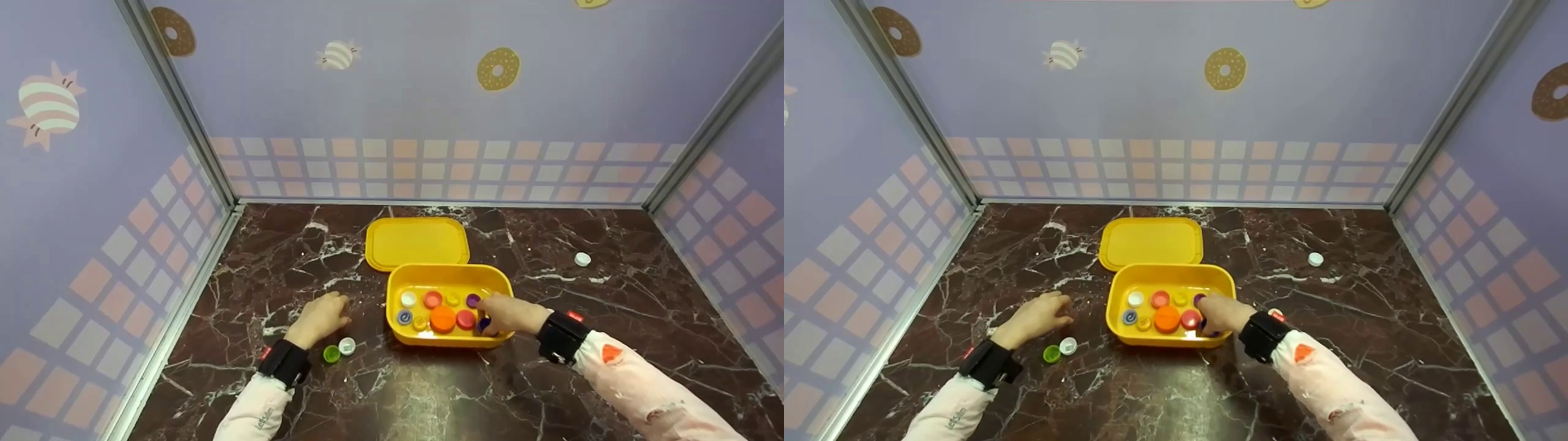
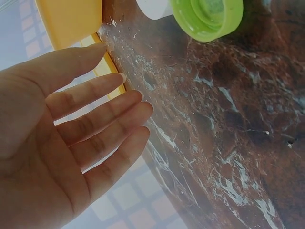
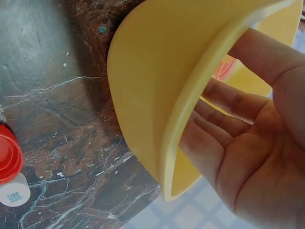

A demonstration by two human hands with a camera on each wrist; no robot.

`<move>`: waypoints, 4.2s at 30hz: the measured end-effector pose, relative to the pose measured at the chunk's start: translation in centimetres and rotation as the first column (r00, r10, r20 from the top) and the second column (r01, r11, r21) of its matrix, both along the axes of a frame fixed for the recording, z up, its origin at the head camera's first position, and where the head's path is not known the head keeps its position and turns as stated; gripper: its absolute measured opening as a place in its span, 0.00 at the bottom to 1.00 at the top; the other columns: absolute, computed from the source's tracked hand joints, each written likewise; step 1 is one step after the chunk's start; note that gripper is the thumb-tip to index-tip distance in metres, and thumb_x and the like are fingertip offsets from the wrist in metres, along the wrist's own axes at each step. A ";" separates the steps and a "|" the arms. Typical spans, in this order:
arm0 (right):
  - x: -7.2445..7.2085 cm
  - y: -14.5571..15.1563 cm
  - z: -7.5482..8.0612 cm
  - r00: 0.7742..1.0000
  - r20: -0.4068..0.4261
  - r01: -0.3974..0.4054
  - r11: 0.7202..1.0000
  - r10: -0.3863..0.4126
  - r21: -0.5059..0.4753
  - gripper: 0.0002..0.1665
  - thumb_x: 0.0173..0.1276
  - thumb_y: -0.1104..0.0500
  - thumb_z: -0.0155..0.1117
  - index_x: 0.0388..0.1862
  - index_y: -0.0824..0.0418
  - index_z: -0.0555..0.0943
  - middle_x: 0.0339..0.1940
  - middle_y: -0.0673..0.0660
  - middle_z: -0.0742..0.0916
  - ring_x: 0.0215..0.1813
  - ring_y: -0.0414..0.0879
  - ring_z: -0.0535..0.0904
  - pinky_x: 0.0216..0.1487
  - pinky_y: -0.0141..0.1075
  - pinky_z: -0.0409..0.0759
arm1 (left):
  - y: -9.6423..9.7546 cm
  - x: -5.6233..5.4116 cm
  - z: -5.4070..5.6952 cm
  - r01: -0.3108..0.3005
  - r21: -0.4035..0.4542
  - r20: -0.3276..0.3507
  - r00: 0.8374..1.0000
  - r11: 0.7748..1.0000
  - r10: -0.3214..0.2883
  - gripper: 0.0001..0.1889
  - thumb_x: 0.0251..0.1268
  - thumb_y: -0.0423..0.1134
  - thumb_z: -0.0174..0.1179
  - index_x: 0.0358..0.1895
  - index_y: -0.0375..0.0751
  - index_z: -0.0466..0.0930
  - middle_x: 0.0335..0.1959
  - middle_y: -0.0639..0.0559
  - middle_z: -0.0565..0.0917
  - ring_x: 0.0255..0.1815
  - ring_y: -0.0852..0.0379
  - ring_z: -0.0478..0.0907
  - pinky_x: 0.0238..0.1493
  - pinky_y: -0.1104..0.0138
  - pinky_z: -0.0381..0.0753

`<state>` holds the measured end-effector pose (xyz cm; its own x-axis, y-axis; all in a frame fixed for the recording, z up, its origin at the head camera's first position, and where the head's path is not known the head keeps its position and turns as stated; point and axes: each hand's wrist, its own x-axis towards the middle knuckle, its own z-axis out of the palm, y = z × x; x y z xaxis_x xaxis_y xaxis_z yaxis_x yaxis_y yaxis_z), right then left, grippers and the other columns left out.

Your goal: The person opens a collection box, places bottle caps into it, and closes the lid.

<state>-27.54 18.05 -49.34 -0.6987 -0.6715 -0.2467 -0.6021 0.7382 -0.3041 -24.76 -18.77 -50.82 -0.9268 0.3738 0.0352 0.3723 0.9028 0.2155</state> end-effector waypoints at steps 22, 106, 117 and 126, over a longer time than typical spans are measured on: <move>-1.4 4.3 3.5 0.923 -0.306 0.108 0.920 -0.234 -0.378 0.24 0.52 0.56 0.70 0.46 0.66 0.76 0.41 0.60 0.80 0.39 0.53 0.77 0.39 0.45 0.75 | 0.4 0.1 0.0 0.026 -0.022 -0.031 0.999 0.999 -0.027 0.12 0.46 0.38 0.67 0.30 0.38 0.75 0.24 0.50 0.70 0.28 0.47 0.75 0.26 0.55 0.74; 1.2 12.7 -1.3 0.872 -0.078 0.426 0.828 -0.483 -0.366 0.21 0.58 0.54 0.65 0.44 0.68 0.77 0.38 0.63 0.82 0.36 0.54 0.78 0.35 0.46 0.75 | 2.7 -1.2 3.2 0.133 0.107 -0.292 0.952 0.985 -0.097 0.07 0.44 0.23 0.58 0.18 0.35 0.71 0.20 0.44 0.70 0.20 0.44 0.73 0.21 0.57 0.72; 1.5 13.1 -1.4 0.874 -0.088 0.419 0.833 -0.478 -0.361 0.21 0.58 0.51 0.65 0.42 0.67 0.78 0.35 0.59 0.82 0.34 0.50 0.78 0.34 0.44 0.75 | 6.1 -2.3 5.9 0.184 0.112 -0.329 0.934 0.977 -0.138 0.05 0.44 0.26 0.59 0.20 0.36 0.74 0.23 0.45 0.73 0.23 0.46 0.74 0.21 0.58 0.73; 1.7 13.5 -1.9 0.869 -0.068 0.438 0.825 -0.491 -0.357 0.19 0.58 0.52 0.65 0.40 0.66 0.78 0.32 0.55 0.82 0.32 0.48 0.78 0.33 0.44 0.75 | 9.7 -2.8 5.1 0.228 0.028 -0.183 0.958 0.973 -0.220 0.06 0.44 0.28 0.59 0.21 0.40 0.71 0.21 0.50 0.70 0.20 0.51 0.72 0.20 0.60 0.73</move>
